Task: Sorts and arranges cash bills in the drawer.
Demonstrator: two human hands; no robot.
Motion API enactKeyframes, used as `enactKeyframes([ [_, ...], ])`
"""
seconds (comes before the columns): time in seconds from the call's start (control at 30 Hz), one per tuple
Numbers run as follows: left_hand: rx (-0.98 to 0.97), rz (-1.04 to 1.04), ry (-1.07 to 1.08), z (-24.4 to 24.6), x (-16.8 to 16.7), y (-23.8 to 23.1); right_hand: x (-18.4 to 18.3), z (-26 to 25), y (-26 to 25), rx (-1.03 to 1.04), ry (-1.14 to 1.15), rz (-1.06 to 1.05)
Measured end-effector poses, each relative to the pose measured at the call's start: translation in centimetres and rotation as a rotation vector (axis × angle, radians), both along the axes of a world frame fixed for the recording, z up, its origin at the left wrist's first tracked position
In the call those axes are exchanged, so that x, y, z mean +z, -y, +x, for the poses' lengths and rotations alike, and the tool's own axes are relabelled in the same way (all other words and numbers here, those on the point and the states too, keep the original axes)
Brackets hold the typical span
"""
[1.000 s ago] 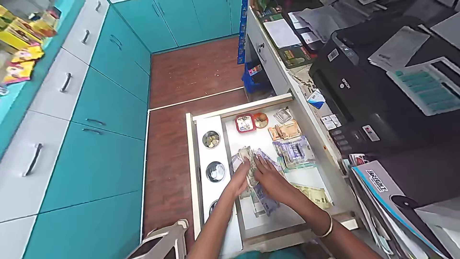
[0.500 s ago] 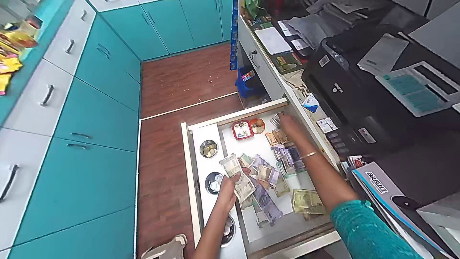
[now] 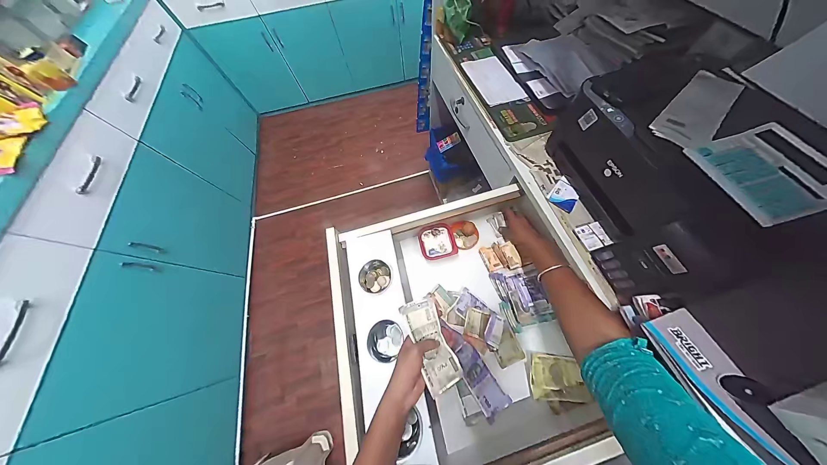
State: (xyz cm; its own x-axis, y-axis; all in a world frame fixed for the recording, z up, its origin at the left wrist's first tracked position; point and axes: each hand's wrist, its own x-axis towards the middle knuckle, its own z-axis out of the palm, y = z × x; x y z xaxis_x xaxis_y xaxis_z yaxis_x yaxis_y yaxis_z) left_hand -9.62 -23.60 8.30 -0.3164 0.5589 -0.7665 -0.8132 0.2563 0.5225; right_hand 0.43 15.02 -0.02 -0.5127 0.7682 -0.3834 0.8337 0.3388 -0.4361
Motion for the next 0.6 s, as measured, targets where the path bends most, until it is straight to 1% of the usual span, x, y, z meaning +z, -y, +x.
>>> enactKeyframes([
  [0.07, -0.013, -0.036, -0.012, 0.2, 0.1, 0.0, 0.0, -1.0, 0.9, -0.107, 0.025, -0.01],
  [0.1, -0.013, -0.032, -0.013, 0.3, 0.0, 0.0, 0.2, -1.4, 1.3, -0.124, 0.028, -0.011],
  [0.2, -0.025, -0.028, -0.028, 0.4, -0.2, 0.1, 0.6, -2.3, 2.2, -0.094, 0.015, 0.03],
  [0.27, -0.027, -0.016, -0.037, 0.4, 0.0, 0.1, 2.1, -2.7, 3.2, -0.073, -0.002, 0.09],
  [0.33, -0.037, 0.024, -0.047, 0.4, 0.5, -0.1, 4.9, -2.6, 5.6, -0.104, -0.124, 0.148],
  [0.4, -0.049, 0.074, -0.06, 0.6, 0.7, -0.7, 7.4, -1.5, 9.1, -0.147, -0.333, 0.16],
  [0.43, -0.054, 0.092, -0.068, 0.8, 0.7, -1.1, 7.9, -0.7, 11.2, -0.185, -0.456, 0.147],
  [0.47, -0.056, 0.102, -0.082, 1.0, 0.6, -1.5, 8.2, 0.1, 13.2, -0.238, -0.582, 0.1],
  [0.5, -0.05, 0.102, -0.099, 1.3, 0.6, -2.0, 8.4, 0.8, 15.3, -0.31, -0.698, 0.003],
  [0.57, -0.037, 0.127, -0.139, 2.1, 0.7, -2.8, 8.8, 2.1, 19.2, -0.502, -0.88, -0.274],
  [0.6, -0.041, 0.147, -0.173, 2.4, 0.8, -3.0, 9.1, 2.5, 20.9, -0.6, -0.929, -0.411],
])
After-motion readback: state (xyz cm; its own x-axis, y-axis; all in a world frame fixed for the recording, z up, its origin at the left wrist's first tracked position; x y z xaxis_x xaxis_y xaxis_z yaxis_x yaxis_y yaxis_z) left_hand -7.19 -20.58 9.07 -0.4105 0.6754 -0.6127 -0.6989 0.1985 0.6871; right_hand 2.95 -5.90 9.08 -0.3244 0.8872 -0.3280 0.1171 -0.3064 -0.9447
